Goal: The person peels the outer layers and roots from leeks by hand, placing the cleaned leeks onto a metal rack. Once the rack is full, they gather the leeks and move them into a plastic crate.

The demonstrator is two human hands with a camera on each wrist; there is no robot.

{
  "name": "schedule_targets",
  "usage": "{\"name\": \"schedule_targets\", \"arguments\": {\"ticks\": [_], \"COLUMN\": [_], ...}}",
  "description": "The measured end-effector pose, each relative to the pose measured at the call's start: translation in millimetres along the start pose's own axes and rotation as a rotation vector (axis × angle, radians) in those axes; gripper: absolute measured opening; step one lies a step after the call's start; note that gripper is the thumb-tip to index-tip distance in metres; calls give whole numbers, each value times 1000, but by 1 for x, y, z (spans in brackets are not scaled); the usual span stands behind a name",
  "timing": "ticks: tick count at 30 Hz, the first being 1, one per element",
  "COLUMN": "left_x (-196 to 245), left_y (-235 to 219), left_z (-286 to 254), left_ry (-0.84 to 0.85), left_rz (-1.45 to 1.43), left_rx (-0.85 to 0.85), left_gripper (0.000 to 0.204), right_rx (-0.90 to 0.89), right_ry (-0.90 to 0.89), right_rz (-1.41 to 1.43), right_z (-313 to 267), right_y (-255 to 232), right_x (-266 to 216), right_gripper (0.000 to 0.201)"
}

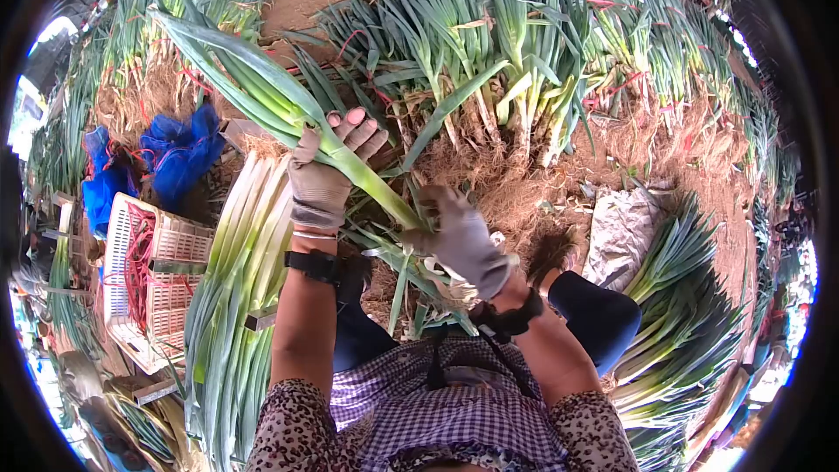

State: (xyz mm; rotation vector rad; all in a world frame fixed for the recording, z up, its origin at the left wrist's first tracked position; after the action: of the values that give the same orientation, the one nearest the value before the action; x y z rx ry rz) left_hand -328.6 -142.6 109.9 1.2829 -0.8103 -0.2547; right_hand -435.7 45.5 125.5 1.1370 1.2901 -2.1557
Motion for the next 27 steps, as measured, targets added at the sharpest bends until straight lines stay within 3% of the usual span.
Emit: {"name": "schedule_targets", "arguments": {"ticks": [1,2,5,6,9,10,13,14,17,18,21,23,26,27], "left_x": [2,5,8,5,4,6,4,3,4,7,18,26,34,33], "left_y": [1,1,1,2,4,3,-2,-4,-8,-6,-4,-8,-5,-7], "left_z": [1,1,-1,-3,0,1,1,1,-4,-6,-7,-9,-8,-10], "left_ry": [2,5,17,12,3,13,22,31,89,102,160,185,226,240], "left_rz": [-31,-63,-93,-86,-78,-79,-84,-79,-26,-14,52,82,95,128], "left_rx": [-5,-7,-28,-40,-22,-1,73,91,188,194,248,305,394,435], "left_gripper": [35,34,32,33,32,31,31,31,30,30,28,27,23,22], "right_rx": [-8,96,-4,46,-8,46,-13,-5,70,-6,-135,-200,-201,-141], "right_ry": [-34,-94,307,393,488,69,6,92,32,286,194,237,55,217], "right_rz": [-59,-70,222,197,429,213,-157,-167,-19,108,-353,-556,-579,-432], "right_z": [4,2,-8,-9,-15,-16,-14,-10,-8,-8,-37,-73,-111,-91], "right_y": [6,10,9,4,-3,0,1,-1,3,1,-5,-17,-34,-38], "right_x": [-10,-13,24,31,60,61,9,-6,26,37,105,156,228,187], "right_gripper": [41,36,29,22,16,15,17,16,17,19,23,28,29,25]}}
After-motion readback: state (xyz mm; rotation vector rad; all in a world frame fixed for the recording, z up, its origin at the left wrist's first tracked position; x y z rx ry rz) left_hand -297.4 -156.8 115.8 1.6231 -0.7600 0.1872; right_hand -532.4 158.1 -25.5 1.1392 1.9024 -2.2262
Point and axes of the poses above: each hand's wrist, its own z-axis towards the middle knuckle, its own y-axis out of the palm, x = y × z, the point moved 3 cm from there along z, towards the middle knuckle, and after that the axes turned 9 degrees about x, right-handed, at the moved point
